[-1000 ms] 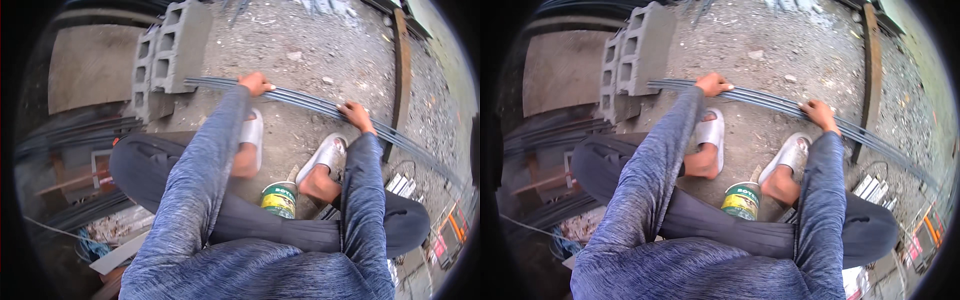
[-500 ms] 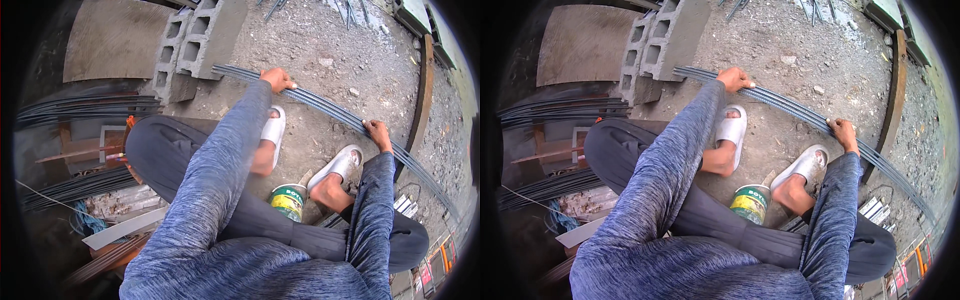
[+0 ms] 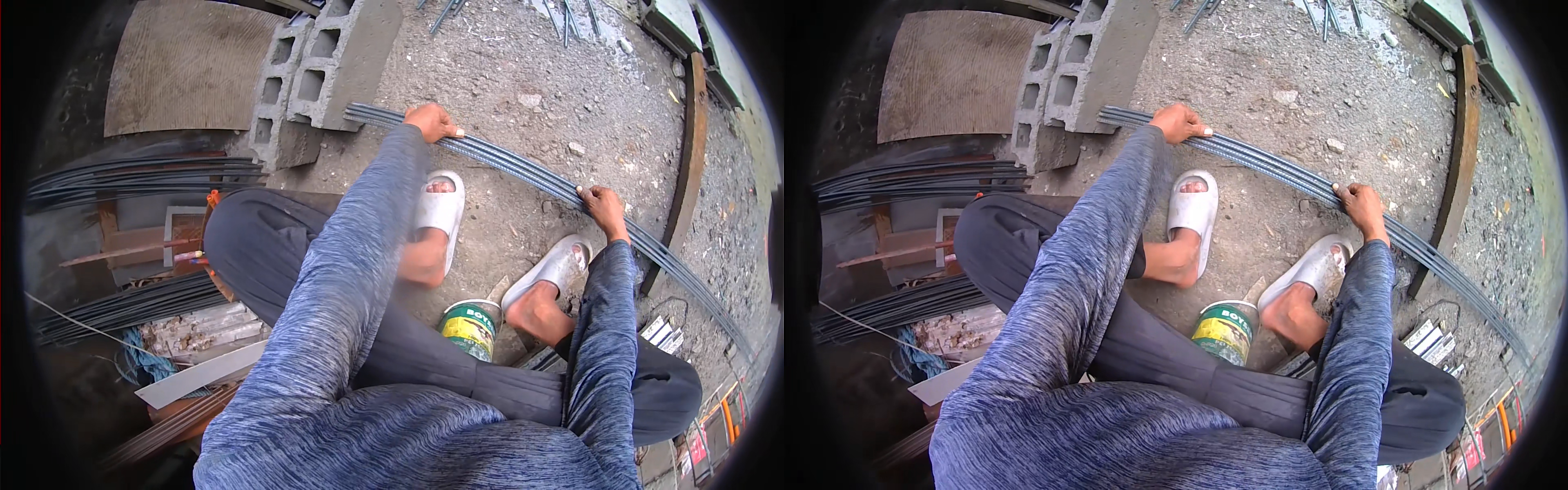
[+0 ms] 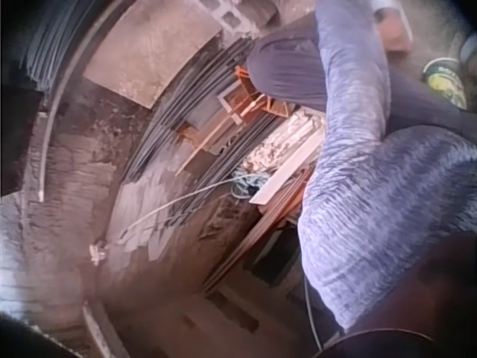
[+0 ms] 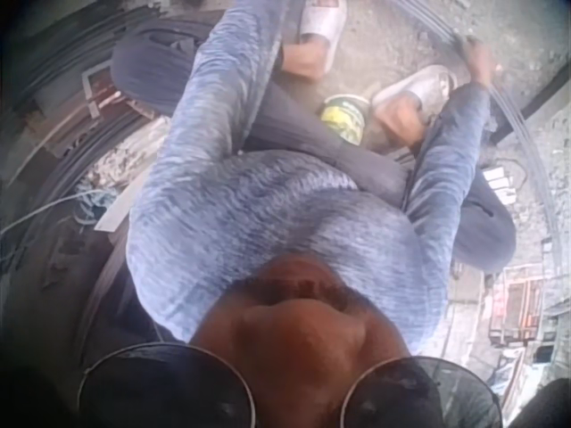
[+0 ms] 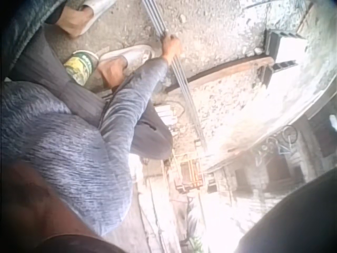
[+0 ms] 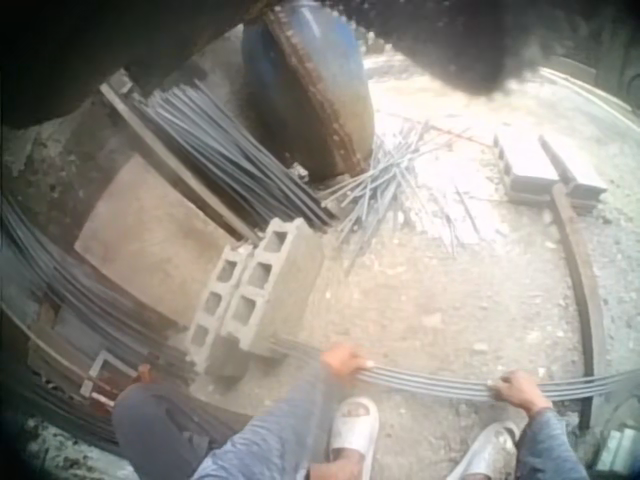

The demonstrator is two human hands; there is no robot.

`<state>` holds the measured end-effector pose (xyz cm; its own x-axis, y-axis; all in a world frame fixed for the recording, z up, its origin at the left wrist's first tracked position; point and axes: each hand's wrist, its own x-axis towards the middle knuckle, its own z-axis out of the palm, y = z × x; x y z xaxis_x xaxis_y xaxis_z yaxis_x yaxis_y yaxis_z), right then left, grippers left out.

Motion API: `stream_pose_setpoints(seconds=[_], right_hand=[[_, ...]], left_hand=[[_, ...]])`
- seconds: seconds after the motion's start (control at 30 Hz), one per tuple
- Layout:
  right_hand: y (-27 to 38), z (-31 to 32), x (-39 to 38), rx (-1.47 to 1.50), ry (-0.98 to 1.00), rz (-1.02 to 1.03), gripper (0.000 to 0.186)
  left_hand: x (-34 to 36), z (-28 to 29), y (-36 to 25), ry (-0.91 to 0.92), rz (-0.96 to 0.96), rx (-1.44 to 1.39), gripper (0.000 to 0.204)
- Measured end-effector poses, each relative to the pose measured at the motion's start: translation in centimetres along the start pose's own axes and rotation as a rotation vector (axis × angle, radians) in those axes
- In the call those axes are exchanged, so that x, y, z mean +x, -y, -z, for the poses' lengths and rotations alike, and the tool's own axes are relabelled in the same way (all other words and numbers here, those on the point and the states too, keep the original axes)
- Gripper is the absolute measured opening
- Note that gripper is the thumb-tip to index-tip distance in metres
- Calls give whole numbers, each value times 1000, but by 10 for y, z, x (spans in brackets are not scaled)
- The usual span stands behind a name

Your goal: The person aligns metal rods by hand, cuts them using an angle grinder, and bends a cut rod with their hands.

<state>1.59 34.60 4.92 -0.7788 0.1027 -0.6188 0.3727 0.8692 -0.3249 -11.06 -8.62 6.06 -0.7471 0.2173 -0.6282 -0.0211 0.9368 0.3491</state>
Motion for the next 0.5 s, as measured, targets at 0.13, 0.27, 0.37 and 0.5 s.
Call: stream_pose_setpoints(seconds=[0.13,0.27,0.37,0.5], right_hand=[[7,-4,-1,33,8,3,53],[2,-8,-3,20,-42,15,54],[1,-9,5,51,-42,110,53],[10,-23,9,-10,51,-35,60]], left_hand=[[-2,3,4,8,29,-21,44],[2,1,4,14,-14,-61,47],[15,10,12,52,38,-33,46],[15,1,10,146,-122,1,63]])
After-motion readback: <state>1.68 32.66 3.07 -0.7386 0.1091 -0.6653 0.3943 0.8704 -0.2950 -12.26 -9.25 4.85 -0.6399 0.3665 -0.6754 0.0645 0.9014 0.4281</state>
